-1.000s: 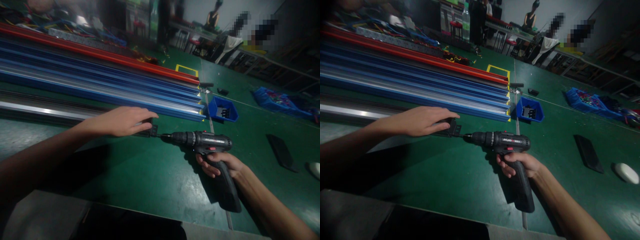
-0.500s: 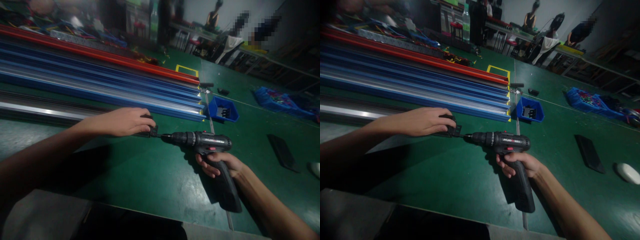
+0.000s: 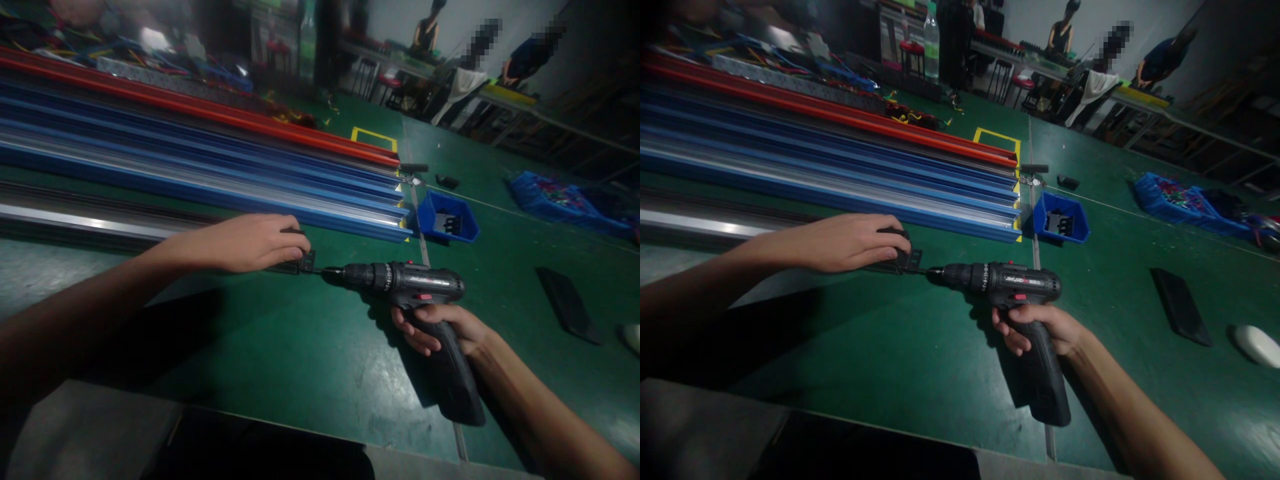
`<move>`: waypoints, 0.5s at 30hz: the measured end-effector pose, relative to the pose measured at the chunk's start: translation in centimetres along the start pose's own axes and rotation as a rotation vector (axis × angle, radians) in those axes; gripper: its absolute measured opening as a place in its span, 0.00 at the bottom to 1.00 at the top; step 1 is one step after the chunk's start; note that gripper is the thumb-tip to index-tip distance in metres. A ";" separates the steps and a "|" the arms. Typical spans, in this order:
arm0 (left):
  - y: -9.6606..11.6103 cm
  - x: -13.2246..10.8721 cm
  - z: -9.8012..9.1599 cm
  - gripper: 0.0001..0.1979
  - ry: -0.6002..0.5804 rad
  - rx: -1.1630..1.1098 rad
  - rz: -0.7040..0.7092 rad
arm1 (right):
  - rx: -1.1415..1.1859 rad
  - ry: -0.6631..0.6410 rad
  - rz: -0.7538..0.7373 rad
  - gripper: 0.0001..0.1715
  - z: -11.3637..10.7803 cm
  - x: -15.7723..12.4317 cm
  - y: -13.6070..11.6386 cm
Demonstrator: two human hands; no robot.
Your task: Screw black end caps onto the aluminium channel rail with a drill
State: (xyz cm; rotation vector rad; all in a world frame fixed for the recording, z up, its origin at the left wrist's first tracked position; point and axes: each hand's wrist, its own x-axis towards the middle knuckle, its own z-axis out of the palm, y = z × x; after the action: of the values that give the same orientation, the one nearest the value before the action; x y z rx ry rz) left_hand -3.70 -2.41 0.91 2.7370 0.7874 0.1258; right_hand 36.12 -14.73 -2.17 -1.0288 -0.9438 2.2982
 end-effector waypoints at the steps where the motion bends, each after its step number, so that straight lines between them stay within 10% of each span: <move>1: 0.0 0.0 0.0 0.24 0.007 -0.003 -0.011 | -0.001 0.001 -0.001 0.17 0.0 0.0 0.0; 15: -0.1 -0.2 0.2 0.24 0.011 0.011 -0.157 | 0.032 -0.041 -0.028 0.16 -0.7 0.1 0.4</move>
State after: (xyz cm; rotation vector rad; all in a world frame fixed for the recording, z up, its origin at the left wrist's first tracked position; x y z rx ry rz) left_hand -3.92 -2.49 0.73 2.6736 1.0050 0.1042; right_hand 36.55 -14.71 -2.85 -0.9533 -0.9285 2.3115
